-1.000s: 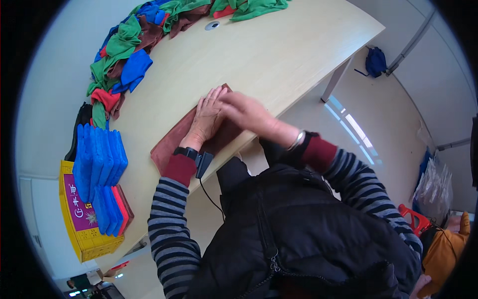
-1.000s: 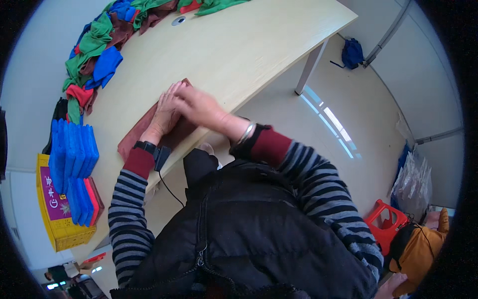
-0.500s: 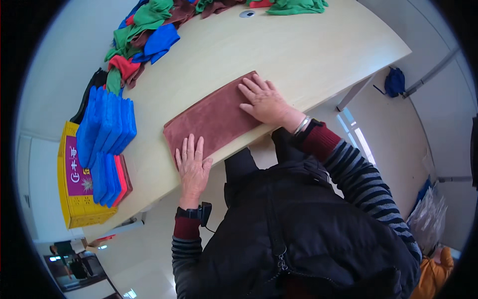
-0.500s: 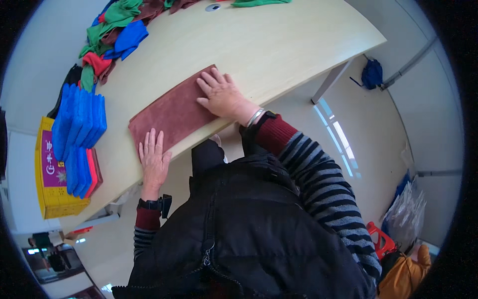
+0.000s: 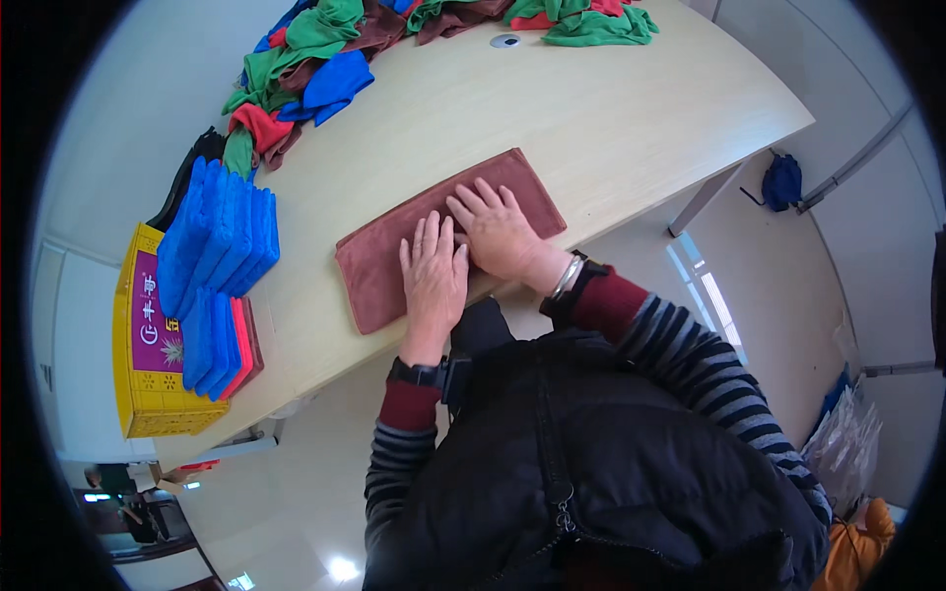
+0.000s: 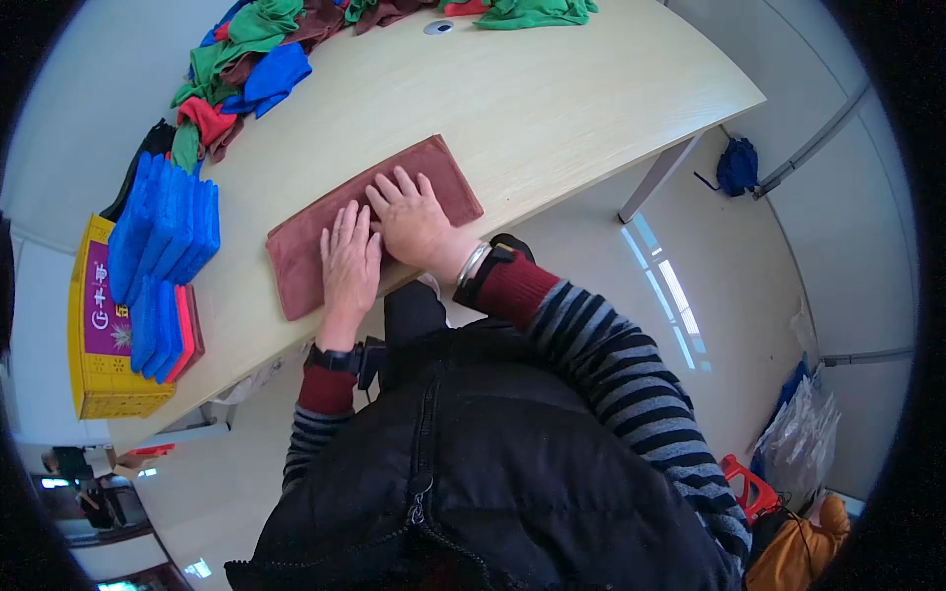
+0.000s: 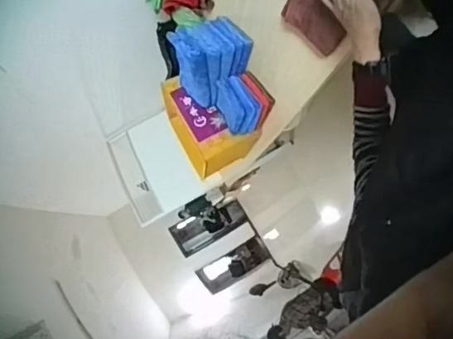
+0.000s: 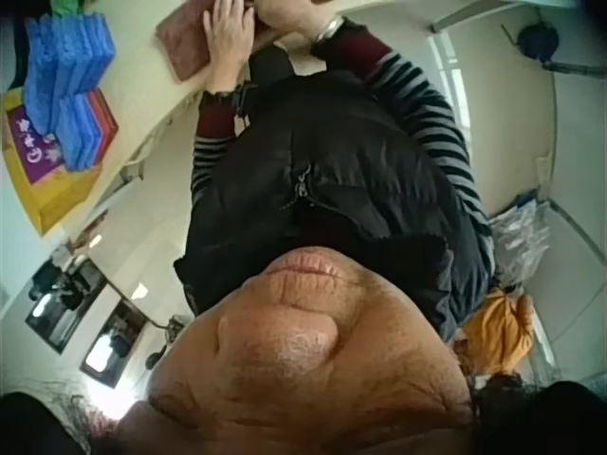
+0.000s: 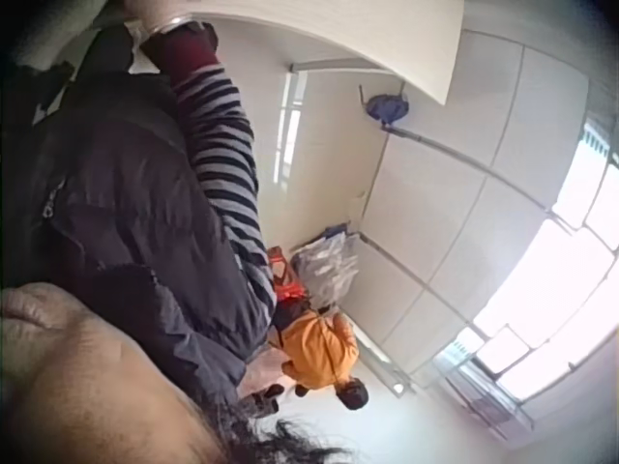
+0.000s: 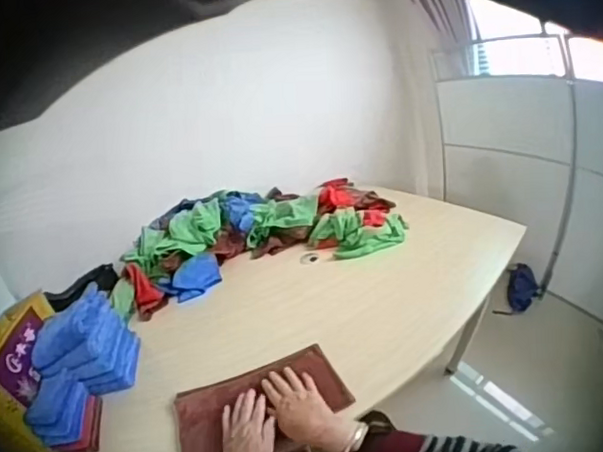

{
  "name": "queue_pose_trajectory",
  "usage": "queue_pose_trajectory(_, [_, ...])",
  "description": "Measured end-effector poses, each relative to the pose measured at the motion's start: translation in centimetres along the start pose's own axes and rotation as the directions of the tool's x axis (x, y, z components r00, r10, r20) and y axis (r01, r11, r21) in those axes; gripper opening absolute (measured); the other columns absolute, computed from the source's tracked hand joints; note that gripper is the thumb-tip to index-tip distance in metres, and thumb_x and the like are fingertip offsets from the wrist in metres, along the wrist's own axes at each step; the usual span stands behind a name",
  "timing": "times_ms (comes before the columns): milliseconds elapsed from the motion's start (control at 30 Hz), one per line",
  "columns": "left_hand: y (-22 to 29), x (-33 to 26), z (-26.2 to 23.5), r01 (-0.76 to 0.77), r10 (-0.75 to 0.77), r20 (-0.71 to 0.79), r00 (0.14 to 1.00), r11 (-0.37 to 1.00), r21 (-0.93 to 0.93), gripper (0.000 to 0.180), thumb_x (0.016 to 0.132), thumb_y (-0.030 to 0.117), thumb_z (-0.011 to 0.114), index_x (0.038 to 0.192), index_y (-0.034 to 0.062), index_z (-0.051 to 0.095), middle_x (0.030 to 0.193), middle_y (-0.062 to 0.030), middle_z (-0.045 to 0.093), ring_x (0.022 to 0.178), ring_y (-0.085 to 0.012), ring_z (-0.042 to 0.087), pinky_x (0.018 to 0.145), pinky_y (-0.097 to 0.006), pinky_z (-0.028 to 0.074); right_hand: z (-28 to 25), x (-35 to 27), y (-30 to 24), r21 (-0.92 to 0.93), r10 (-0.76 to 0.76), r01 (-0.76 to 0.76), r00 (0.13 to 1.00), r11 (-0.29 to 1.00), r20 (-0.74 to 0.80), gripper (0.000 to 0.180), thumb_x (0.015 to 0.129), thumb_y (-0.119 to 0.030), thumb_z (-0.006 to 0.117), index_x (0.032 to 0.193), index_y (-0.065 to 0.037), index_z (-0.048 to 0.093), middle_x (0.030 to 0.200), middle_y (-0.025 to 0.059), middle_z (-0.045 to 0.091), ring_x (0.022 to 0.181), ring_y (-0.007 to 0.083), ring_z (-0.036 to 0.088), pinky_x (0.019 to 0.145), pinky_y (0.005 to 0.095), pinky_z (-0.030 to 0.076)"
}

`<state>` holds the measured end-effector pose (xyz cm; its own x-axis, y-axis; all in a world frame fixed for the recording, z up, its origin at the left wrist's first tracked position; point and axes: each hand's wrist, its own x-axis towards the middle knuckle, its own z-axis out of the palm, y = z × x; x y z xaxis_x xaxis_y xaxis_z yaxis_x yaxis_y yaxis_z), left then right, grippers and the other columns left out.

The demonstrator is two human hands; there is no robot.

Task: Folding various colored cloths and stacking them on a workspace table.

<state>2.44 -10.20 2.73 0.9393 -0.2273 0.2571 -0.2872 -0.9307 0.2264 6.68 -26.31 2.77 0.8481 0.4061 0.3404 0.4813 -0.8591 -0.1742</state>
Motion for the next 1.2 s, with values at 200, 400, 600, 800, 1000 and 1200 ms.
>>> queue_pose_trajectory(200, [-2.8,-1.6,0.7,0.072,-0.068,-0.033,0.997,0.987,0.142,0.054,0.104,0.035,0.041,0.15,0.0069,0.042,0.158,-0.0158,0.036,0.147,-0.0331,0.032,0.121,-0.052,0.02,0.6,-2.0,2.8,-0.079,0.019,-0.026,0.996,0.997,-0.092,0.056,0.099,-0.036,0.052,0.148,-0.008,0.046,0.155,0.0106,0.042,0.146,0.033,0.033,0.119,0.0513,0.025])
queue_pose_trajectory(400, [-9.9,-5.5,-2.0,0.358,-0.351,-0.066,0.934,0.918,0.17,0.055,0.104,0.036,0.042,0.15,0.007,0.041,0.157,-0.0187,0.036,0.146,-0.0351,0.033,0.119,-0.049,0.024,-1.4,-4.0,8.1,-0.174,0.199,-0.2,0.98,0.964,-0.025,0.056,0.1,-0.035,0.051,0.149,-0.009,0.043,0.154,0.0116,0.042,0.147,0.0335,0.032,0.12,0.0513,0.024])
queue_pose_trajectory(600, [-9.3,-3.7,-4.9,0.592,-0.591,-0.067,0.804,0.784,0.188,0.046,0.097,0.034,0.057,0.127,-0.0008,0.058,0.139,-0.0203,0.055,0.128,-0.0363,0.051,0.107,-0.051,0.039,-3.4,-2.6,7.1,-0.352,0.107,-0.107,0.994,0.93,-0.019,0.055,0.101,-0.033,0.051,0.148,-0.005,0.044,0.153,0.014,0.043,0.147,0.0338,0.032,0.12,0.0513,0.025])
queue_pose_trajectory(800, [-12.7,-1.5,-2.8,0.609,-0.64,0.034,0.768,0.713,-0.347,0.035,0.088,0.023,0.07,0.113,-0.0005,0.063,0.117,-0.0206,0.066,0.106,-0.0338,0.064,0.093,-0.044,0.05,1.3,1.6,-0.7,0.027,-0.038,0.039,0.998,0.999,-0.045,0.06,0.1,-0.041,0.05,0.147,-0.004,0.045,0.154,0.0143,0.04,0.146,0.0346,0.032,0.118,0.0528,0.026])
queue_pose_trajectory(1000, [-15.4,-3.3,-3.8,0.332,-0.444,0.304,0.843,-0.017,-0.943,0.033,0.085,0.011,0.071,0.116,0.0022,0.065,0.118,-0.0138,0.069,0.104,-0.0275,0.067,0.094,-0.038,0.052,2.6,3.3,-2.4,-0.002,-0.027,0.027,0.999,1.0,0.034,0.063,0.101,-0.044,0.048,0.15,-0.005,0.043,0.156,0.0137,0.039,0.146,0.0354,0.031,0.118,0.0547,0.025])
queue_pose_trajectory(1200, [-13.9,-4.1,-8.9,0.352,-0.37,0.526,0.765,-0.443,-0.824,0.045,0.085,0.003,0.068,0.128,0.0018,0.058,0.122,-0.0094,0.067,0.114,-0.0228,0.064,0.101,-0.036,0.049,2.9,3.9,-4.4,-0.005,-0.085,0.086,0.988,0.996,0.127,0.063,0.102,-0.045,0.044,0.151,-0.006,0.041,0.157,0.0129,0.037,0.147,0.035,0.029,0.118,0.056,0.023])
